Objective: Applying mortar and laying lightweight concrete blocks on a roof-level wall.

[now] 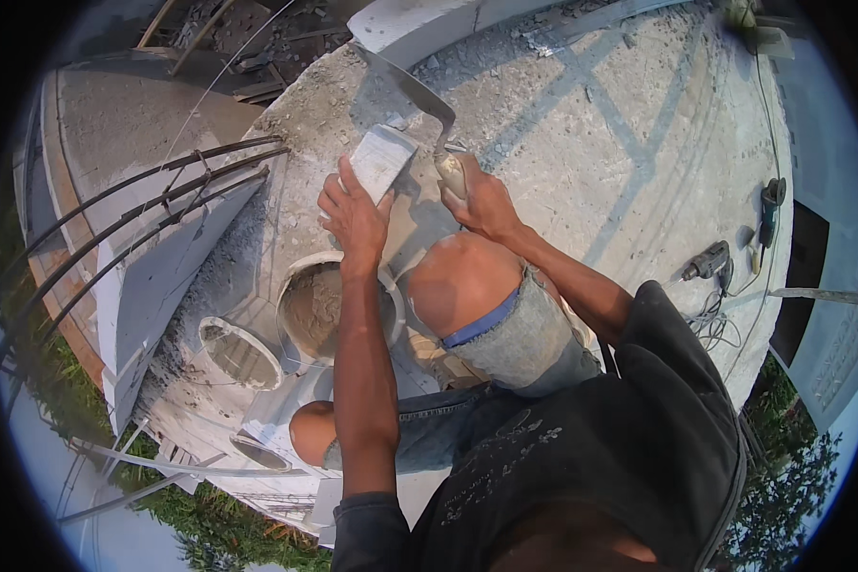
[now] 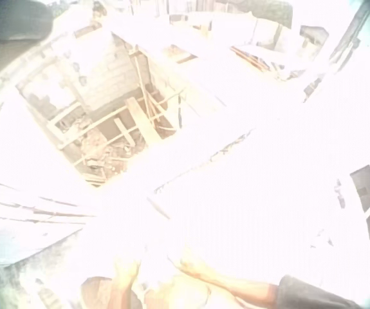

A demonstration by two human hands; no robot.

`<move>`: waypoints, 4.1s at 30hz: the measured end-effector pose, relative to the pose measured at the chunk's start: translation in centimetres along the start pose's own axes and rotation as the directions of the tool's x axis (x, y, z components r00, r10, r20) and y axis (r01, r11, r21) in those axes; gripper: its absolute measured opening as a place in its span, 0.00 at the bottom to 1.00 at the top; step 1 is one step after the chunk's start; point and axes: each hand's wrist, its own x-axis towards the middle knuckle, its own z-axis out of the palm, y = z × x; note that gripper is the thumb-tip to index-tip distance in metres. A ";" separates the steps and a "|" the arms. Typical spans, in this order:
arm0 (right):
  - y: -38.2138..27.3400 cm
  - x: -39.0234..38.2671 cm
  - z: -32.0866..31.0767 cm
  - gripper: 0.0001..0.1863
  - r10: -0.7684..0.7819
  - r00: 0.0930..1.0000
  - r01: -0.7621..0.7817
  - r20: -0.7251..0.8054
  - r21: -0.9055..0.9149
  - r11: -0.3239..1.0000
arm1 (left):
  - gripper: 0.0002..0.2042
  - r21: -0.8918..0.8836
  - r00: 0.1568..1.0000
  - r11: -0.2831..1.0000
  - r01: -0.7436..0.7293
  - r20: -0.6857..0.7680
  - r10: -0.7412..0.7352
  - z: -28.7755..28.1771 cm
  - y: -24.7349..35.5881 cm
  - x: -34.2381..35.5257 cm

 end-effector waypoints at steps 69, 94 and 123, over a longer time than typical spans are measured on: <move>7.9 -2.2 2.3 0.27 0.136 0.982 -0.119 0.127 -0.134 0.984 | 0.47 -0.036 1.000 0.999 0.008 0.027 -0.007 1.9 1.4 0.3; 8.0 -7.4 -1.4 0.26 0.125 0.937 -0.231 0.327 0.310 0.922 | 0.46 -0.122 0.999 0.991 -0.048 -0.012 0.047 0.8 0.0 0.0; 5.1 0.7 -0.5 0.19 0.151 0.887 -0.346 0.437 0.412 0.843 | 0.51 0.187 0.865 0.861 0.473 0.085 -0.494 0.3 -8.1 1.1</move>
